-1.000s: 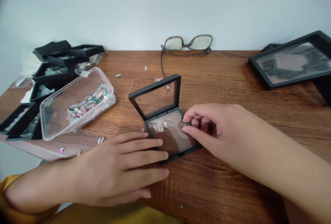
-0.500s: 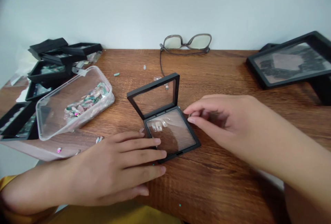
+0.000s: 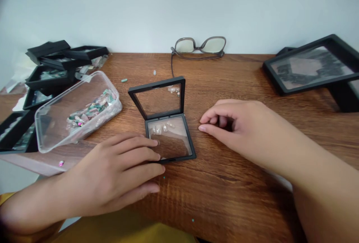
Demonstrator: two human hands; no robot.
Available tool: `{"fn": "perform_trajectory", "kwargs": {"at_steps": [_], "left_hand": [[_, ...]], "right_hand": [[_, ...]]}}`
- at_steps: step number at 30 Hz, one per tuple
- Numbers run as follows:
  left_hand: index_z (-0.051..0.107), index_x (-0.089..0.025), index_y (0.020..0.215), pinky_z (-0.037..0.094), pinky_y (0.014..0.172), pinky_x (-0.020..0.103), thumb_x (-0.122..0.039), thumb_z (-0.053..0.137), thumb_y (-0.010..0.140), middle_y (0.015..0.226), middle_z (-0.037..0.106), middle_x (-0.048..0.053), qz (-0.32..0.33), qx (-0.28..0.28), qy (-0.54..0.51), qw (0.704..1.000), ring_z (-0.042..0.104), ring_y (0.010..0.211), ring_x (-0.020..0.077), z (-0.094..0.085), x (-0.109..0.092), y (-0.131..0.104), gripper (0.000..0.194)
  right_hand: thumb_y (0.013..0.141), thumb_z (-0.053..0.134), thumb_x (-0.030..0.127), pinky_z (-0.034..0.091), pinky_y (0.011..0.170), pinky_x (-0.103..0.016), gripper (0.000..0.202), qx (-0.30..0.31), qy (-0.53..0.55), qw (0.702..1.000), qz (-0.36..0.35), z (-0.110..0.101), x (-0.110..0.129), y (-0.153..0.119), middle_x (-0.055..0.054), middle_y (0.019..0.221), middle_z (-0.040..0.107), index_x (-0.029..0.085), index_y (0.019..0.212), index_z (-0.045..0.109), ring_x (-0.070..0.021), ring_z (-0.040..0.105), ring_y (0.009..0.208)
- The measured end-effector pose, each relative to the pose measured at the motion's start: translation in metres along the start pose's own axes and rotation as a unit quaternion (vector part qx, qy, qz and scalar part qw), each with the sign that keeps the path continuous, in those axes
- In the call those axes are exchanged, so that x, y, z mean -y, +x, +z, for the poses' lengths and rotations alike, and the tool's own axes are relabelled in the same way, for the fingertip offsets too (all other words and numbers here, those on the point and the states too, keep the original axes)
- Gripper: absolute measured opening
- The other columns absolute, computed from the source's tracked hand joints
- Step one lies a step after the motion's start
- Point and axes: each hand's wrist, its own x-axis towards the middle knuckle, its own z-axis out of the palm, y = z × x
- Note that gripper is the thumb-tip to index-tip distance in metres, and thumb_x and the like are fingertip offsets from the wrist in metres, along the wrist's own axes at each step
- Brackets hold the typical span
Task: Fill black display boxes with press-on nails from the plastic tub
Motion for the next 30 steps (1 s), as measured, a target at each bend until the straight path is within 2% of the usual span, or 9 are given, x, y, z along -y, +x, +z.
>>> {"fn": "perform_trajectory", "kwargs": {"at_steps": [5, 10, 13, 19, 23, 30], "left_hand": [[0.075, -0.020, 0.117, 0.064, 0.087, 0.044, -0.039, 0.060, 0.111, 0.110, 0.081, 0.000, 0.002, 0.010, -0.005, 1.000, 0.075, 0.113, 0.0265, 0.000, 0.001, 0.000, 0.024], [0.076, -0.019, 0.117, 0.064, 0.086, 0.044, -0.039, 0.060, 0.111, 0.109, 0.080, 0.000, 0.005, 0.014, -0.009, 1.000, 0.074, 0.112, 0.0266, -0.002, 0.000, -0.001, 0.025], [0.076, -0.020, 0.119, 0.064, 0.084, 0.045, -0.040, 0.061, 0.110, 0.110, 0.079, 0.000, 0.001, 0.021, -0.006, 1.000, 0.073, 0.111, 0.0276, -0.001, 0.000, -0.001, 0.026], [0.075, -0.021, 0.121, 0.062, 0.083, 0.044, -0.042, 0.059, 0.111, 0.112, 0.078, 0.001, -0.001, 0.036, -0.001, 0.999, 0.072, 0.113, 0.0275, 0.001, 0.000, -0.001, 0.028], [0.075, -0.021, 0.120, 0.061, 0.088, 0.041, -0.042, 0.058, 0.112, 0.112, 0.079, 0.000, -0.003, 0.033, -0.001, 0.999, 0.072, 0.114, 0.0251, 0.002, 0.001, -0.001, 0.028], [0.076, -0.017, 0.122, 0.063, 0.095, 0.034, -0.040, 0.053, 0.115, 0.111, 0.082, 0.006, -0.002, 0.018, 0.006, 1.000, 0.075, 0.112, 0.0206, 0.002, 0.002, 0.000, 0.033]], "right_hand": [[0.091, 0.062, 0.077, 0.051, 0.061, -0.037, 0.051, -0.004, -0.016, 1.000, -0.011, -0.001, 0.002, -0.002, -0.001, 0.082, 0.077, 0.029, 0.084, 0.078, -0.0201, 0.067, 0.065], [0.104, 0.064, 0.061, 0.050, 0.066, -0.036, 0.035, -0.107, -0.033, 0.989, -0.101, 0.011, 0.017, -0.004, 0.004, 0.087, 0.079, 0.031, 0.090, 0.077, -0.0185, 0.071, 0.072], [0.111, 0.056, 0.051, 0.049, 0.068, -0.039, 0.032, -0.131, -0.084, 0.975, -0.160, 0.021, 0.026, -0.006, 0.003, 0.092, 0.080, 0.031, 0.095, 0.075, -0.0211, 0.074, 0.079], [0.113, 0.058, 0.037, 0.050, 0.074, -0.043, 0.024, -0.202, -0.155, 0.949, -0.184, 0.036, 0.039, -0.006, -0.003, 0.096, 0.079, 0.026, 0.095, 0.071, -0.0269, 0.069, 0.090], [0.113, 0.058, 0.031, 0.050, 0.073, -0.043, 0.024, -0.215, -0.163, 0.941, -0.204, 0.041, 0.042, -0.005, -0.003, 0.093, 0.078, 0.026, 0.094, 0.070, -0.0255, 0.068, 0.086], [0.115, 0.047, 0.038, 0.052, 0.074, -0.047, 0.037, -0.171, -0.162, 0.949, -0.208, 0.040, 0.040, -0.013, -0.006, 0.099, 0.079, 0.025, 0.097, 0.077, -0.0309, 0.068, 0.091]]}}
